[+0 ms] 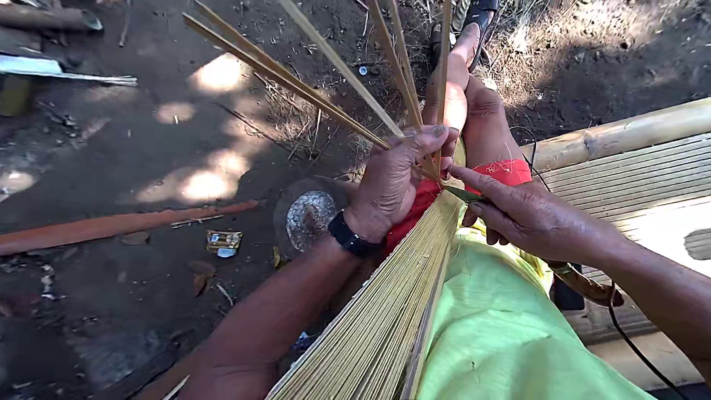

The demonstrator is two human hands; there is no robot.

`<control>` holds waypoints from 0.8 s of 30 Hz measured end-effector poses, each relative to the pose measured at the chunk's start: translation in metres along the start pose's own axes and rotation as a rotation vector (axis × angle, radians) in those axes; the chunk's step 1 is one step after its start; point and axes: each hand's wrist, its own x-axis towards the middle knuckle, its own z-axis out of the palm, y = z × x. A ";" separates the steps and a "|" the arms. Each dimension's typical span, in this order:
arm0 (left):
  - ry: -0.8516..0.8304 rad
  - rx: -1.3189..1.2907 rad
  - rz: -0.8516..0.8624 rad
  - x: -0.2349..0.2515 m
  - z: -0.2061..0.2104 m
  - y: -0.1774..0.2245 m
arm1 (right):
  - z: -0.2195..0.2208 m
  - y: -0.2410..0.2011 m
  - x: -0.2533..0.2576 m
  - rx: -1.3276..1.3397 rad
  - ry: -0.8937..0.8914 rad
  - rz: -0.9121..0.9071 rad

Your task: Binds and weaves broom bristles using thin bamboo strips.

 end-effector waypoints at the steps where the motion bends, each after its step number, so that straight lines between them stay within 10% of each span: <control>1: -0.019 -0.015 0.030 0.004 -0.001 -0.003 | 0.000 -0.001 0.001 -0.015 -0.005 -0.001; 24: -0.201 0.008 0.151 0.006 -0.012 0.008 | 0.015 -0.013 0.004 -0.456 0.076 -0.008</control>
